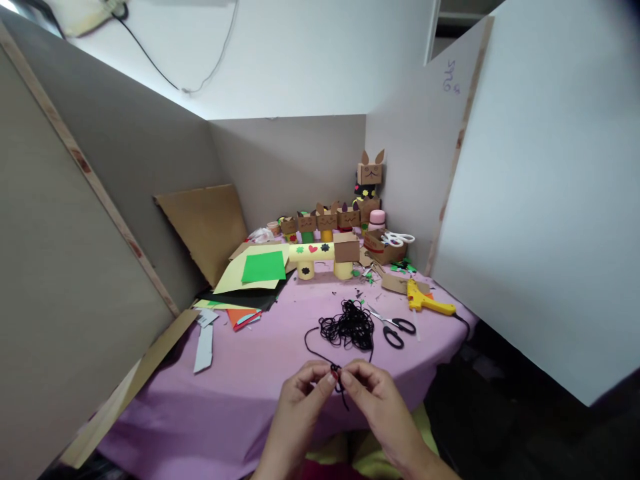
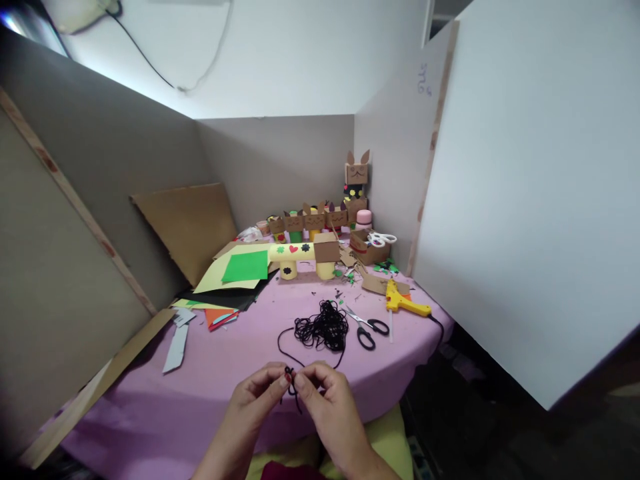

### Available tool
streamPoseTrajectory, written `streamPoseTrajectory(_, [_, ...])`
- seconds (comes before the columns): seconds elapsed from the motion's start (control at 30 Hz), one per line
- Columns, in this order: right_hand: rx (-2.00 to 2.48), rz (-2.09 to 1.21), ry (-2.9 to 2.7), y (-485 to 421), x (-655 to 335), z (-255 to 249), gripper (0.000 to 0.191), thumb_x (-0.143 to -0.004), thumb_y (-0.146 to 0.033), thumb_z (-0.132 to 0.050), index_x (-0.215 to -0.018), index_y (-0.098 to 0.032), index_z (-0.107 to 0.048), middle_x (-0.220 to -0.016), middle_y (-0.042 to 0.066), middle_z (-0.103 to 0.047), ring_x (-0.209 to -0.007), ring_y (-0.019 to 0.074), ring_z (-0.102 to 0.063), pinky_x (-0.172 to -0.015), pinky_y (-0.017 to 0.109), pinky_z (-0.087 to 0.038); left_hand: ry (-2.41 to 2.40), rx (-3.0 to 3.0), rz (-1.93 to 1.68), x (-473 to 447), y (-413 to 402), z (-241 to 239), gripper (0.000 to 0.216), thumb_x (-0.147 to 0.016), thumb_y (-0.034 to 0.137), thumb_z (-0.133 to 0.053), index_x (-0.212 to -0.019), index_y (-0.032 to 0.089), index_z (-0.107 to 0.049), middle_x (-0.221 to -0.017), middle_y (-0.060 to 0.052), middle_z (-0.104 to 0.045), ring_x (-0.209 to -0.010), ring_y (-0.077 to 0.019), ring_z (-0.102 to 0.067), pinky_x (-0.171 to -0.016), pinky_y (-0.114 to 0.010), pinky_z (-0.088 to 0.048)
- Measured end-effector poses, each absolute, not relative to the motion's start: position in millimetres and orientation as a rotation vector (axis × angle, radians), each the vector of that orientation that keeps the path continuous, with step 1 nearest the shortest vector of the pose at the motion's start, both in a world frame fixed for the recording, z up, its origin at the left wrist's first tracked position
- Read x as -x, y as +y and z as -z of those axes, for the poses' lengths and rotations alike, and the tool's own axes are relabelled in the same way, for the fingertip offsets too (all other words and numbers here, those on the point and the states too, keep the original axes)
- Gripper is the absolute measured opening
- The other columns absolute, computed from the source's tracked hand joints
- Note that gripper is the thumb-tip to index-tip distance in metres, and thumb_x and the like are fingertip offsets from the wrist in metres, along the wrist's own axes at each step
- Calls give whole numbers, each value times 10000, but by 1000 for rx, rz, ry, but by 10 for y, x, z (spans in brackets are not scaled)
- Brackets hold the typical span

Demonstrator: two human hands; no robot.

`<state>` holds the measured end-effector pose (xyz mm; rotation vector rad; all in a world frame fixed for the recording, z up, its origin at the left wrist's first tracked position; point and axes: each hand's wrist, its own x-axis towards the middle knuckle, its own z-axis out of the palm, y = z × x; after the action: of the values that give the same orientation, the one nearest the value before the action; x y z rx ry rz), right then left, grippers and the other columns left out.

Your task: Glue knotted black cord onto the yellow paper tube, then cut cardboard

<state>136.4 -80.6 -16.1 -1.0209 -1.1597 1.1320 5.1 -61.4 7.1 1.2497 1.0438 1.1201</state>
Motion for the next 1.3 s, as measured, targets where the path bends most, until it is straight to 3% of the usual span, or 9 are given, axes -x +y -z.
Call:
streamPoseTrajectory(0.13, [1010,-1055,-1187,-813,-1393,93,217,-785,-399,-615,-876,-210,-669,-889,39,-609,-784,179,-538,-635,252,-399,1023,-1218,-1044,-36,-599,-8,217,-630,383,-705,-589,173,-664,-590,15,-577,-602,-133,-479,-613,-237,-384])
streamPoseTrajectory(0.23, [910,-1202,-1104,-787,-1398,77,159,-722,-356,-696,-765,-203,-690,-737,3,-590,-703,147,-517,-634,237,-394,987,-1158,-960,-41,-607,17,249,-602,410,-722,-601,166,-670,-591,8,-601,-604,-138,-500,-621,-245,-390])
streamPoseTrajectory(0.4, [835,-1452,-785,-751,-1387,128,208,-618,-337,-786,-668,-167,-676,-585,-38,-537,-515,64,-407,-485,174,-310,963,-1050,-920,-71,-688,-86,246,-596,394,-735,-619,159,-664,-611,-4,-628,-625,-144,-523,-626,-240,-392])
streamPoseTrajectory(0.57, [839,-1471,-716,-786,-1400,106,315,-685,-451,-712,-811,-162,-720,-612,-29,-542,-470,39,-378,-427,157,-266,916,-1010,-906,-88,-739,-161,232,-639,391,-708,-620,164,-660,-611,-17,-652,-637,-148,-536,-665,-241,-398])
streamPoseTrajectory(0.73, [812,-1539,-690,-780,-1390,91,221,-548,-307,-834,-652,-163,-702,-567,-35,-580,-494,39,-427,-472,145,-312,934,-967,-865,-83,-720,-94,233,-600,373,-740,-614,150,-675,-586,-13,-632,-601,-136,-519,-632,-238,-390])
streamPoseTrajectory(0.93, [792,-1606,-535,-729,-1403,187,224,-553,-334,-826,-655,-180,-698,-462,-58,-512,-425,42,-377,-393,148,-250,997,-1017,-913,-45,-661,-14,255,-589,408,-732,-566,161,-671,-545,17,-600,-556,-103,-454,-577,-206,-349])
streamPoseTrajectory(1.07, [813,-1598,-566,-746,-1393,159,227,-550,-336,-828,-655,-175,-708,-491,-41,-558,-447,42,-387,-403,137,-261,1040,-1011,-961,-50,-639,6,278,-610,447,-707,-638,170,-700,-581,12,-626,-565,-106,-471,-555,-201,-341])
streamPoseTrajectory(1.2, [842,-1537,-620,-762,-1367,144,220,-529,-317,-840,-636,-171,-714,-575,-17,-621,-501,48,-442,-461,143,-322,922,-1074,-910,-70,-648,-4,228,-649,385,-699,-631,158,-698,-587,-14,-652,-610,-140,-541,-639,-238,-406])
streamPoseTrajectory(1.3, [852,-1546,-622,-757,-1355,176,223,-559,-337,-823,-668,-175,-715,-569,-26,-588,-483,44,-411,-435,145,-289,898,-1109,-922,-68,-649,-13,183,-647,337,-709,-635,155,-703,-621,-31,-682,-665,-162,-575,-701,-259,-423])
